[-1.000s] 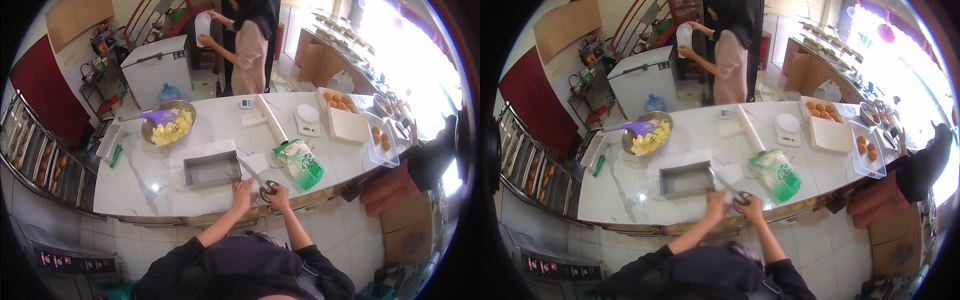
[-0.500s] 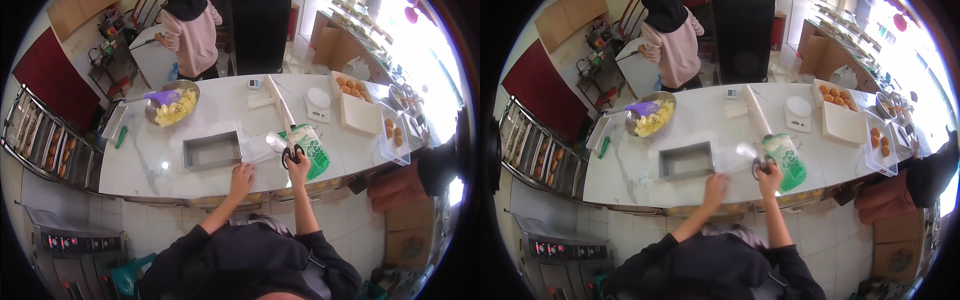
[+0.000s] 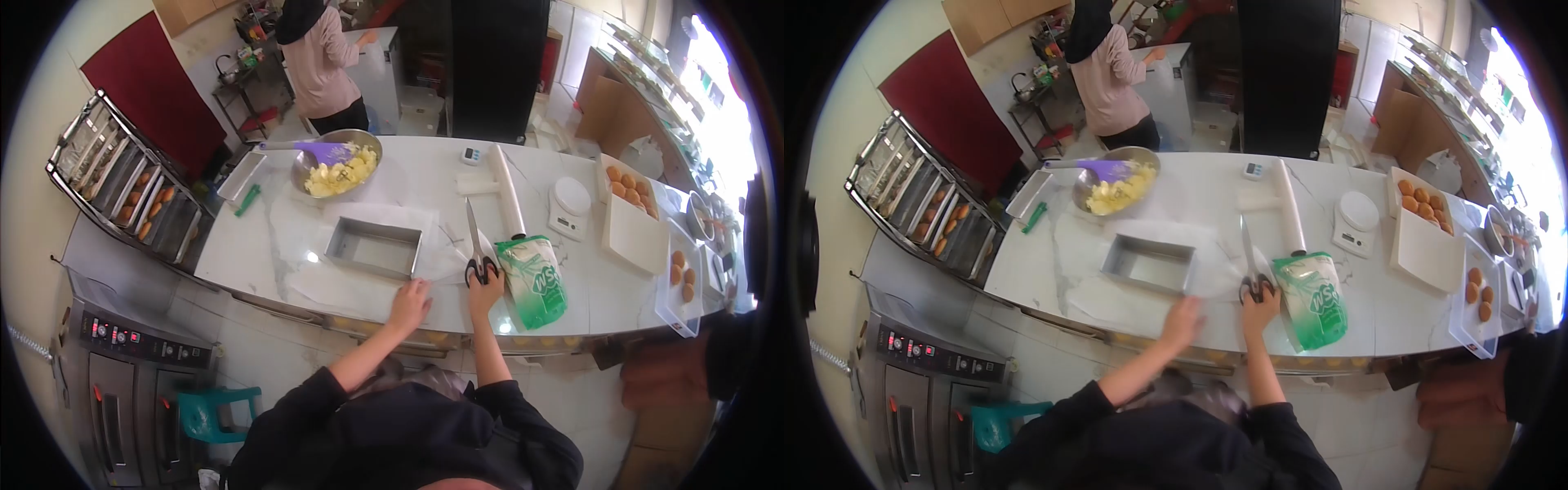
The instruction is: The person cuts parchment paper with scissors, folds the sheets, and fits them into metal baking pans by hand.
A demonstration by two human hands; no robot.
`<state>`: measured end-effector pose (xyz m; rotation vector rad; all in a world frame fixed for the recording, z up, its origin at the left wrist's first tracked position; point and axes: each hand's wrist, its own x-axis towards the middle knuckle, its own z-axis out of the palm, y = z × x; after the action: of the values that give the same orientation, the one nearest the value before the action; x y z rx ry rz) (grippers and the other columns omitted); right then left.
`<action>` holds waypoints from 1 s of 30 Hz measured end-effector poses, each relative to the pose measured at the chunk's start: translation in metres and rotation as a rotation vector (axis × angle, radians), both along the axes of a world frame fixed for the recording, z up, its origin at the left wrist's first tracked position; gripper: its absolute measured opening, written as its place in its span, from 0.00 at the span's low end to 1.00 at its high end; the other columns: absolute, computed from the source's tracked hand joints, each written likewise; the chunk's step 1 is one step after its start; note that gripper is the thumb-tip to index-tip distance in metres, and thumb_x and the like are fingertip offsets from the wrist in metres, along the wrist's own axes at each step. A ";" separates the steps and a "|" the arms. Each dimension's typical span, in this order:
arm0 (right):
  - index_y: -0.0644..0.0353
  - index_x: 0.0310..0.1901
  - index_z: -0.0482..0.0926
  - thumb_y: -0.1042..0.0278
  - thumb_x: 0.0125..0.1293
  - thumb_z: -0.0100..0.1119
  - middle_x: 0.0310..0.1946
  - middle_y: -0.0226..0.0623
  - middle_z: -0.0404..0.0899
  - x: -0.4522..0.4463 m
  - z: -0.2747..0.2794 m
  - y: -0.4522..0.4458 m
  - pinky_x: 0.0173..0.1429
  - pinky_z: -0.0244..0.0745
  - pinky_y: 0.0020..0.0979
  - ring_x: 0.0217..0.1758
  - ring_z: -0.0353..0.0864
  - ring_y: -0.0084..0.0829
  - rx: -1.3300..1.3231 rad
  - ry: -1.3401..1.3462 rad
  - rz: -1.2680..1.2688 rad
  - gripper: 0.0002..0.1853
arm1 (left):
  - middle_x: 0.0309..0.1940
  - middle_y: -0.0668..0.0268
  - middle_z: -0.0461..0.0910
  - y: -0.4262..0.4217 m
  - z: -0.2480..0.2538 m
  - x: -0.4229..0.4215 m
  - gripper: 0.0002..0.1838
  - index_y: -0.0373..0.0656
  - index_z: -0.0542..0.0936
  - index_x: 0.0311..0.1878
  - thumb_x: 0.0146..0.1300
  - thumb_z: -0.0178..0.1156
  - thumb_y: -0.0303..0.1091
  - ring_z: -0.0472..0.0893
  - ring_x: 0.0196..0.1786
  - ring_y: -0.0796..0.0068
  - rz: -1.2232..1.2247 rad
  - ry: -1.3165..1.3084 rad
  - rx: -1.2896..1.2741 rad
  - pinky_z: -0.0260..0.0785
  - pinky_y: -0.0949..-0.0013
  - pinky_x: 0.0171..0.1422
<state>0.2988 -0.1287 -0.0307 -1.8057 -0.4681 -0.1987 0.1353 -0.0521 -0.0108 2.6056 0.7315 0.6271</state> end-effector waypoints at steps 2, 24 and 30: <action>0.72 0.34 0.78 0.73 0.41 0.65 0.40 0.44 0.71 -0.006 0.008 -0.001 0.49 0.69 0.35 0.44 0.73 0.43 0.014 -0.024 0.000 0.16 | 0.46 0.57 0.71 -0.002 -0.002 0.019 0.20 0.41 0.71 0.51 0.53 0.56 0.28 0.74 0.46 0.57 0.068 -0.054 0.107 0.68 0.59 0.49; 0.75 0.41 0.73 0.74 0.46 0.65 0.43 0.45 0.68 0.000 -0.009 -0.002 0.46 0.70 0.35 0.42 0.73 0.42 0.053 -0.195 -0.059 0.20 | 0.30 0.65 0.75 -0.001 -0.017 -0.017 0.07 0.44 0.78 0.34 0.51 0.54 0.27 0.75 0.38 0.65 0.081 -0.158 0.145 0.67 0.63 0.41; 0.78 0.38 0.73 0.76 0.50 0.63 0.40 0.45 0.69 -0.006 0.007 0.000 0.46 0.70 0.32 0.41 0.73 0.40 0.090 -0.019 -0.021 0.16 | 0.39 0.59 0.78 -0.005 0.038 -0.040 0.11 0.42 0.77 0.43 0.56 0.55 0.29 0.76 0.43 0.59 0.056 -0.279 -0.148 0.67 0.62 0.49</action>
<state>0.2924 -0.1288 -0.0240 -1.7229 -0.4470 -0.2484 0.0956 -0.0575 0.0276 2.3080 0.7320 0.8950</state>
